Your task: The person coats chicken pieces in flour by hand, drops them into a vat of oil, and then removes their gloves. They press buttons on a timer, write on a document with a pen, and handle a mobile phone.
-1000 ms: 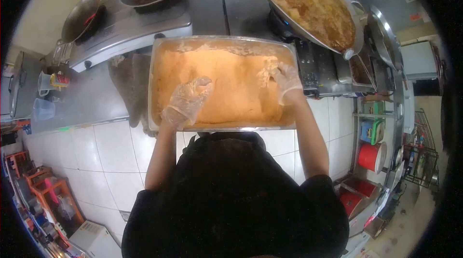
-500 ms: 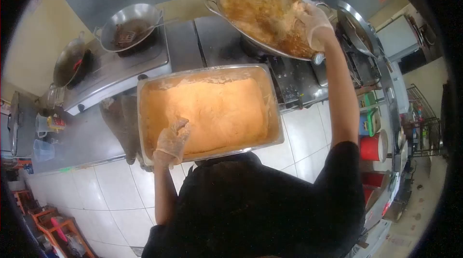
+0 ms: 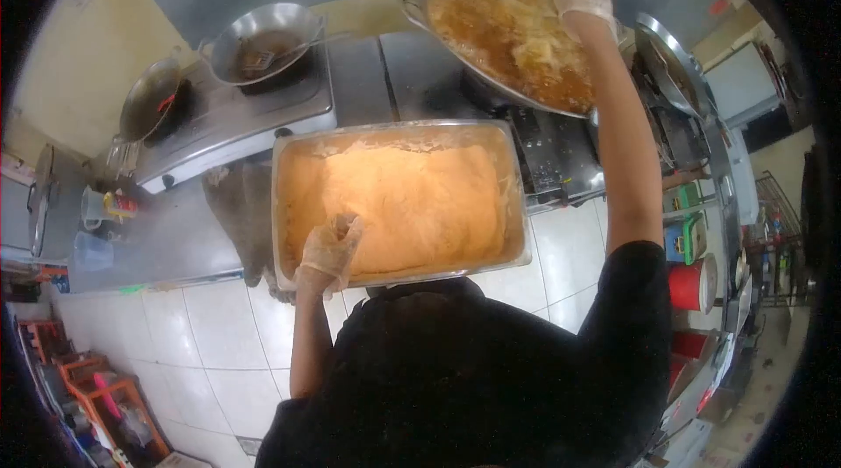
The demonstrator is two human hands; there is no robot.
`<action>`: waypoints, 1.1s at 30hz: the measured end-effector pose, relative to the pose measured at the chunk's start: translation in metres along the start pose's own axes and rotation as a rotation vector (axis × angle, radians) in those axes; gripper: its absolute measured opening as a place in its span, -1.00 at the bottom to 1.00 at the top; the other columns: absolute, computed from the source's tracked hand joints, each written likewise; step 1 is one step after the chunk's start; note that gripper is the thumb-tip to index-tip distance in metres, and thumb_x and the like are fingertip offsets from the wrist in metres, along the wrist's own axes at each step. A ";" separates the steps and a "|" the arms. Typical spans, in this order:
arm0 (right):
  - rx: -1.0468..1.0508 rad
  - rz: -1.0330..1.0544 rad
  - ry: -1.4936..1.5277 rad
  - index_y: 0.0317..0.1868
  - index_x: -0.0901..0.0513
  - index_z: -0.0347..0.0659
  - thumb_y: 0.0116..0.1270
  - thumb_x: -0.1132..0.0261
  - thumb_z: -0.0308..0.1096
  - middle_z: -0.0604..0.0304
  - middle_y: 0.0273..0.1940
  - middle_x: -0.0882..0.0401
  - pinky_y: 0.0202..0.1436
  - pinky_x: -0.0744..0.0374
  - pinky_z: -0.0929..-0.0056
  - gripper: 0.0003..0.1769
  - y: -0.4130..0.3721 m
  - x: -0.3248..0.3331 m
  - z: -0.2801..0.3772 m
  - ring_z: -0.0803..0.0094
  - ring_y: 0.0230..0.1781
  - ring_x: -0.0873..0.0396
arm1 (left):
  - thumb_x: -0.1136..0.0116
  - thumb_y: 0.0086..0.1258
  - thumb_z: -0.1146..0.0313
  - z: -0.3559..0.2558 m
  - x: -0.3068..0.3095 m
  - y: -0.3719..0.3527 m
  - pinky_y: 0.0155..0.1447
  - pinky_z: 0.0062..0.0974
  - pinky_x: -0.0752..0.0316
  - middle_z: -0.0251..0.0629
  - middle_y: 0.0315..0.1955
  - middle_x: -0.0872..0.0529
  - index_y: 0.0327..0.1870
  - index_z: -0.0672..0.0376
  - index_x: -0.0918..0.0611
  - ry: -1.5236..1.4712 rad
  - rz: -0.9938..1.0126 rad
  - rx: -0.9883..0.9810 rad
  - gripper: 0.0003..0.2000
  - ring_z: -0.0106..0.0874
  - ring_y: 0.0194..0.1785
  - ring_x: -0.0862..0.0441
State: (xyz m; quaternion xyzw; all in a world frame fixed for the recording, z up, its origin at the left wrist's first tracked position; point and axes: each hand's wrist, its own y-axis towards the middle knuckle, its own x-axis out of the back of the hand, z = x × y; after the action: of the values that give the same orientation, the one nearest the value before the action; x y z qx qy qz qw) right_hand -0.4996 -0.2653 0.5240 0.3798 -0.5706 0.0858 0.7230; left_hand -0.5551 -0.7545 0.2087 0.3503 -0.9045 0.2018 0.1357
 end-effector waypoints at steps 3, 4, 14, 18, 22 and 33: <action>0.084 0.084 0.098 0.06 -0.69 -0.30 0.67 -0.05 -0.10 -0.06 0.02 -0.76 0.16 -0.62 0.14 -0.57 0.009 -0.065 -0.032 0.09 0.02 -0.72 | -0.17 0.56 0.09 -0.068 0.022 -0.012 0.08 -0.20 -0.64 0.01 -0.14 -0.83 0.10 0.15 -0.74 0.294 0.070 0.051 -0.66 -0.10 -0.05 -0.80; 0.180 0.103 0.252 0.05 -0.68 -0.30 0.67 -0.05 -0.10 -0.05 0.01 -0.75 0.16 -0.61 0.15 -0.57 -0.055 -0.005 0.019 0.11 0.01 -0.71 | -0.11 0.60 0.04 -0.059 0.022 -0.019 0.17 -0.19 -0.62 0.00 -0.07 -0.82 0.17 0.15 -0.71 0.322 0.093 -0.026 -0.61 -0.08 0.03 -0.78; 0.112 0.988 0.770 0.50 -0.49 -0.25 0.69 -0.05 0.03 -0.10 0.50 -0.42 0.40 -0.53 0.18 -0.38 -0.319 -0.237 0.035 0.13 0.38 -0.53 | -0.16 0.44 0.13 -0.010 -0.002 0.009 0.24 -0.13 -0.55 -0.03 0.14 -0.72 0.20 0.06 -0.67 0.120 -0.131 -0.003 -0.62 -0.05 0.20 -0.66; 0.055 1.113 0.749 0.48 -0.49 -0.25 0.68 -0.06 -0.01 -0.09 0.45 -0.48 0.35 -0.56 0.17 -0.41 -0.336 -0.278 0.056 0.12 0.34 -0.56 | -0.13 0.45 0.09 0.040 -0.019 0.063 0.26 -0.07 -0.53 0.05 0.21 -0.68 0.15 0.08 -0.67 0.305 -0.061 -0.216 -0.63 -0.01 0.23 -0.64; 0.024 1.020 0.721 0.46 -0.51 -0.25 0.67 -0.07 -0.04 -0.08 0.39 -0.52 0.31 -0.57 0.16 -0.44 -0.345 -0.244 0.076 0.11 0.30 -0.58 | -0.10 0.45 0.14 -0.066 0.100 -0.097 0.21 -0.08 -0.59 0.08 0.04 -0.76 0.01 0.12 -0.73 0.060 -0.325 -0.066 -0.69 -0.02 0.13 -0.72; -0.115 0.868 0.754 0.38 -0.55 -0.27 0.65 -0.12 -0.14 -0.07 0.23 -0.65 0.21 -0.60 0.13 -0.51 -0.348 -0.192 0.052 0.06 0.19 -0.63 | 0.01 0.52 -0.18 0.063 0.160 -0.043 0.22 -0.06 -0.59 0.06 -0.03 -0.82 0.06 0.25 -0.78 0.281 -0.261 0.034 -0.39 0.08 0.14 -0.74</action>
State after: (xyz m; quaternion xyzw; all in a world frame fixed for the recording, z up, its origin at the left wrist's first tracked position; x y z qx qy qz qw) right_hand -0.4091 -0.4824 0.1995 0.0142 -0.3807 0.4730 0.7944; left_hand -0.6472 -0.9048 0.2269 0.4354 -0.8199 0.2447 0.2799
